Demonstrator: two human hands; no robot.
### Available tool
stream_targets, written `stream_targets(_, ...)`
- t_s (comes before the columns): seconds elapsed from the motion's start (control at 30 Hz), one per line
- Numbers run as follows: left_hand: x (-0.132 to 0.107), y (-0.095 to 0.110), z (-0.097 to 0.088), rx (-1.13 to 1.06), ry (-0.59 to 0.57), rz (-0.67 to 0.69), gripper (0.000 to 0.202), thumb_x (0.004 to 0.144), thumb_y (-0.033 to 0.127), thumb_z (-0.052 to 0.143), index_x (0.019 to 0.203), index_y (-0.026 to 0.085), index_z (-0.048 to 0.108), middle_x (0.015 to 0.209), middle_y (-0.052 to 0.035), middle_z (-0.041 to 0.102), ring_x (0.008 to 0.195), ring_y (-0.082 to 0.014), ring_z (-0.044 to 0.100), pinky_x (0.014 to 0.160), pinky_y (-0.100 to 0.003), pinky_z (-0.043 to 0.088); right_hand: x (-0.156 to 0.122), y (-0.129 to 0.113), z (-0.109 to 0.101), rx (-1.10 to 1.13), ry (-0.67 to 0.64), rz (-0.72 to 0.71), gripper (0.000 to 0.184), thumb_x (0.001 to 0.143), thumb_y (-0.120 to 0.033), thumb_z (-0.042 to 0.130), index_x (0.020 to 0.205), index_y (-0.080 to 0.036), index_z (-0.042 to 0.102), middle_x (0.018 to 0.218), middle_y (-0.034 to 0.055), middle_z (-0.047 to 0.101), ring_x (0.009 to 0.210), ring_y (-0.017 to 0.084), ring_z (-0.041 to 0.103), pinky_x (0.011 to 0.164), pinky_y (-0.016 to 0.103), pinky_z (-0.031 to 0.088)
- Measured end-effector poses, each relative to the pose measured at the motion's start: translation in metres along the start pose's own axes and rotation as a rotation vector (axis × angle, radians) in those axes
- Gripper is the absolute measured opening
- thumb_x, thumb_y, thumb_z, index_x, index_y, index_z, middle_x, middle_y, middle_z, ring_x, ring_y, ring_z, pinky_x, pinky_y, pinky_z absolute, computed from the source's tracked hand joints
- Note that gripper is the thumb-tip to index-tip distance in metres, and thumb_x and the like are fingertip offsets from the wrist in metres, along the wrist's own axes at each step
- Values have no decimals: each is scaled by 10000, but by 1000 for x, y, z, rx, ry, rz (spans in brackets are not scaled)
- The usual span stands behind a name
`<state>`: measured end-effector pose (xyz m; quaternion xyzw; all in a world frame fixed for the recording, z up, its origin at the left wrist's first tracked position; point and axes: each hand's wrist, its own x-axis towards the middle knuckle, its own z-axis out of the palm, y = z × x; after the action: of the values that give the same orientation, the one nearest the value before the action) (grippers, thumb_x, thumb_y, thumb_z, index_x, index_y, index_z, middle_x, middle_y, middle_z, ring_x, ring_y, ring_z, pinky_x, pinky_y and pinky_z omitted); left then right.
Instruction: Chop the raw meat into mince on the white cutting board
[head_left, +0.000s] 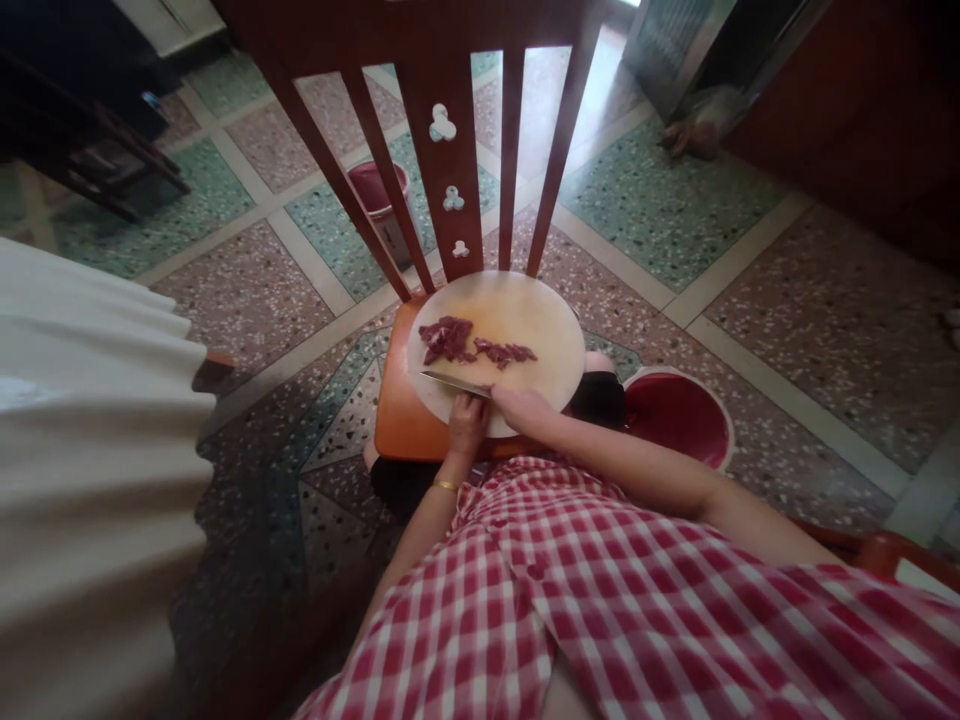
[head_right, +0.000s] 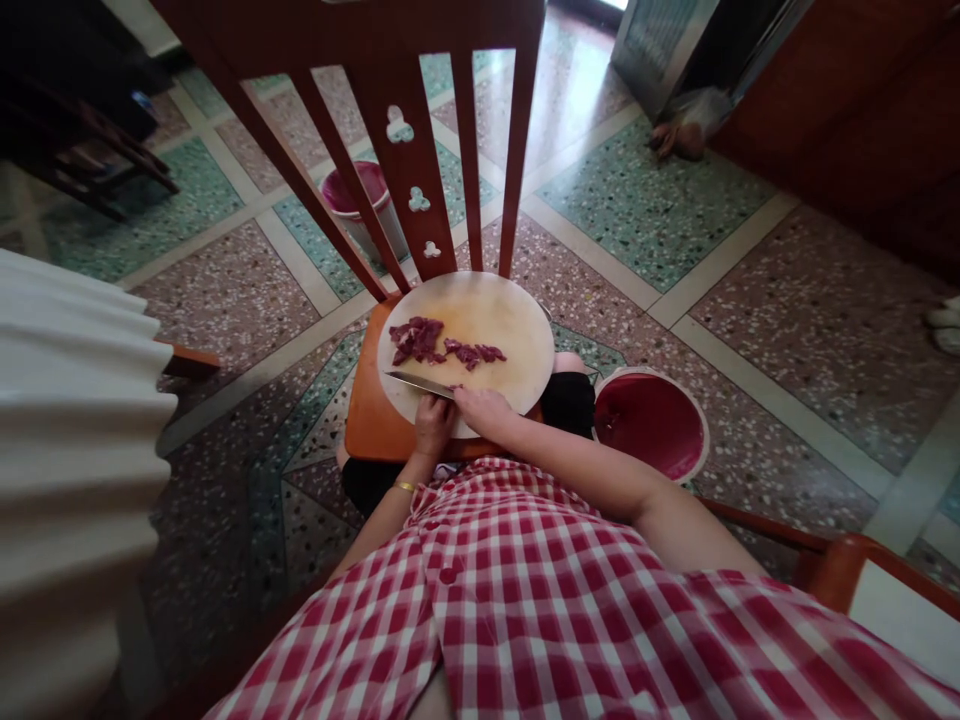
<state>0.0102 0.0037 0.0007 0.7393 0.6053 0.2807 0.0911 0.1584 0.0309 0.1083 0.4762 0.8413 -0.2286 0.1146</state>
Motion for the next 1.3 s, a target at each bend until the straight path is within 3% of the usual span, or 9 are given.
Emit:
stream_targets(0.17, 3, 3, -3, -42, 21, 25, 205, 844, 224, 440, 951, 195, 613, 923, -87, 574, 881, -188, 510, 797, -331, 438, -27, 28, 2, -45, -18, 73, 393, 892, -175, 296, 1272, -181, 395, 989, 124, 639, 882, 227, 615, 745, 316, 453)
stream_targets(0.27, 3, 3, -3, -60, 33, 12, 200, 847, 237, 445, 963, 193, 602, 938, -89, 578, 897, -188, 513, 812, -333, 435, -35, 32, 1, -65, -24, 52, 361, 895, -192, 283, 1225, -175, 430, 958, 123, 647, 867, 245, 618, 723, 331, 461)
stream_targets(0.63, 1, 2, 0, -6, 62, -2, 176, 839, 242, 449, 893, 170, 600, 864, -97, 570, 861, -204, 517, 771, -332, 433, 10, -9, -9, -6, -1, -34, 381, 913, -197, 256, 1264, -142, 393, 1114, 147, 590, 979, 202, 562, 828, 281, 409)
stream_targets(0.87, 3, 5, -3, -75, 92, 15, 162, 839, 235, 470, 917, 183, 601, 883, -75, 582, 873, -179, 512, 794, -310, 438, -27, 27, -5, -59, -71, 89, 302, 901, -205, 289, 1129, -145, 477, 898, 126, 651, 831, 216, 623, 718, 287, 446)
stream_targets(0.97, 3, 6, -3, -83, 101, 10, 148, 833, 236, 480, 903, 180, 597, 874, -74, 586, 859, -180, 516, 777, -318, 445, -33, 29, -3, -77, -58, 71, 276, 906, -233, 280, 1086, -172, 481, 861, 110, 655, 803, 218, 631, 691, 291, 457)
stream_targets(1.1, 3, 5, -2, -73, 128, 28, 133, 832, 221, 474, 869, 178, 594, 882, -77, 588, 851, -181, 522, 765, -320, 452, -16, 15, -1, -81, -46, 51, 310, 896, -200, 277, 1140, -164, 465, 898, 118, 652, 832, 230, 624, 712, 312, 460)
stream_targets(1.3, 2, 3, 0, -32, 145, 47, 142, 834, 227, 472, 873, 174, 597, 860, -78, 585, 820, -182, 523, 745, -318, 454, 12, -7, -4, -40, -19, -19, 431, 899, -188, 276, 1327, -161, 320, 1103, 141, 595, 956, 216, 581, 806, 306, 430)
